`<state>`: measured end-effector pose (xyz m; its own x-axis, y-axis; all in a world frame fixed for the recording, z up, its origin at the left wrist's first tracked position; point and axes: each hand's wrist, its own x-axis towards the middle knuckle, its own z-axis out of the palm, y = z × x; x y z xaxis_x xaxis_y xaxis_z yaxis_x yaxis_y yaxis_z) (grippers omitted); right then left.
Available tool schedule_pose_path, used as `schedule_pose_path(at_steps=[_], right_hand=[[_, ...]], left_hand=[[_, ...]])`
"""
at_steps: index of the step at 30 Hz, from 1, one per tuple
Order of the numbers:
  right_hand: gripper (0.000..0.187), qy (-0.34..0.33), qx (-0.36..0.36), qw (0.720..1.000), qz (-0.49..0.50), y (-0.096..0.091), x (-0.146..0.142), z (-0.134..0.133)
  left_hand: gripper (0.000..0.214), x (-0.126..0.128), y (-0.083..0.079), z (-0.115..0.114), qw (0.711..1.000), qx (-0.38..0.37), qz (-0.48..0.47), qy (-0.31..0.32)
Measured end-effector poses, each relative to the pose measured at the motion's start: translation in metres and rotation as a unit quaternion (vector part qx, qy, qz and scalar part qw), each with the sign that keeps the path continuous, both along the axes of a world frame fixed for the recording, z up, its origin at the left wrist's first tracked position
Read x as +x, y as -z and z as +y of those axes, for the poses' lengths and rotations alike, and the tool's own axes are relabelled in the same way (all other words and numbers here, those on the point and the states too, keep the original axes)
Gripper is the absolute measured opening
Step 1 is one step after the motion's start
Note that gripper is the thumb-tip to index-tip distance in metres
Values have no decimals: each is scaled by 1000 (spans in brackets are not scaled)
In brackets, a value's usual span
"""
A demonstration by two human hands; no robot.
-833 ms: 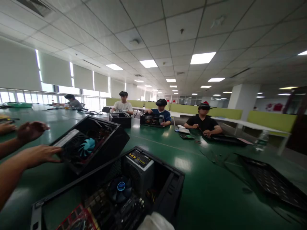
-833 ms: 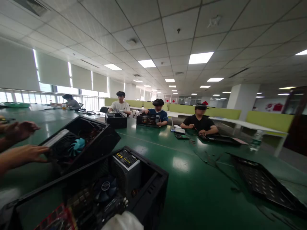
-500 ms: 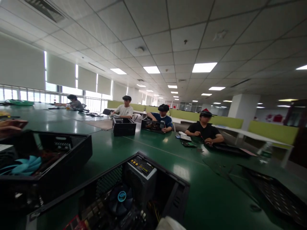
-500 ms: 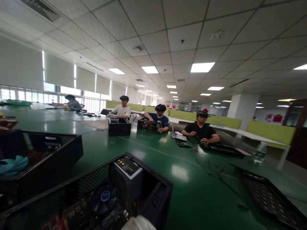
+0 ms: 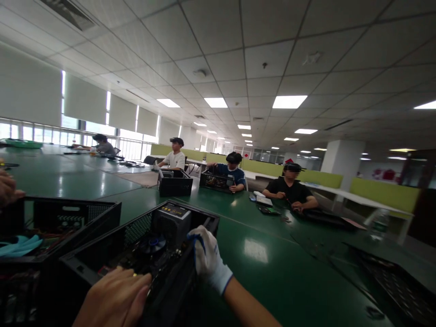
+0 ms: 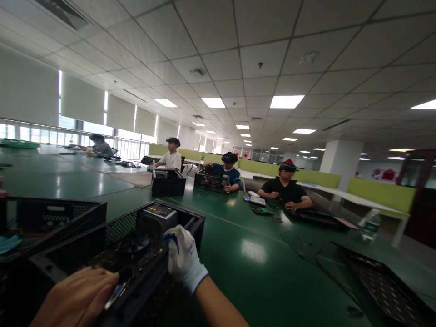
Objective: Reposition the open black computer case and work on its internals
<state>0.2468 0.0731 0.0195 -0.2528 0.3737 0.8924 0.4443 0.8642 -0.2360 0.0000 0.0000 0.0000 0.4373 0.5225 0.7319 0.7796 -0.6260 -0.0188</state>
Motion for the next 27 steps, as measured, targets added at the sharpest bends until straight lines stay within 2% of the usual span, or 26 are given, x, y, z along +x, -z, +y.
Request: schedule_pose_path(at_steps=[2, 4, 6, 8, 10, 13, 15, 17, 19, 21, 24, 27], right_hand=[[26, 39, 24, 998, -35, -4, 0, 17], [26, 59, 48, 994, -81, -8, 8, 24], [29, 76, 74, 986, -130, -8, 23, 19], [30, 104, 81, 977, -166, 2, 46, 3], [29, 134, 49, 975, -171, 25, 75, -20], [29, 167, -75, 976, -121, 76, 126, -57], [30, 194, -163, 966, -41, 110, 158, -75], [32, 234, -213, 947, 56, 136, 182, -85], [36, 258, -227, 932, 115, 151, 193, -88], [41, 253, -234, 930, 130, 156, 193, -88], [42, 223, -249, 933, 132, 152, 183, -87], [45, 205, -258, 934, 139, 146, 177, -85]], left_hand=[[54, -2, -5, 16, 999, -34, -8, -1], [52, -3, -7, 26, 999, -47, -11, -5], [51, -3, -6, 30, 999, -44, -15, -8], [51, -2, -4, 30, 999, -34, -21, -14], [50, -2, -1, 28, 999, -21, -36, -24], [45, -1, 5, 27, 997, 9, -63, -41], [44, 2, 5, 26, 996, 26, -74, -47], [47, 10, 1, 23, 996, 19, -68, -52], [53, 27, -6, 17, 997, 2, -41, -63], [57, 51, -14, 10, 996, -21, 2, -86], [54, 99, -24, 0, 988, -80, 70, -112], [41, 154, -31, -4, 984, -122, 94, -91]])
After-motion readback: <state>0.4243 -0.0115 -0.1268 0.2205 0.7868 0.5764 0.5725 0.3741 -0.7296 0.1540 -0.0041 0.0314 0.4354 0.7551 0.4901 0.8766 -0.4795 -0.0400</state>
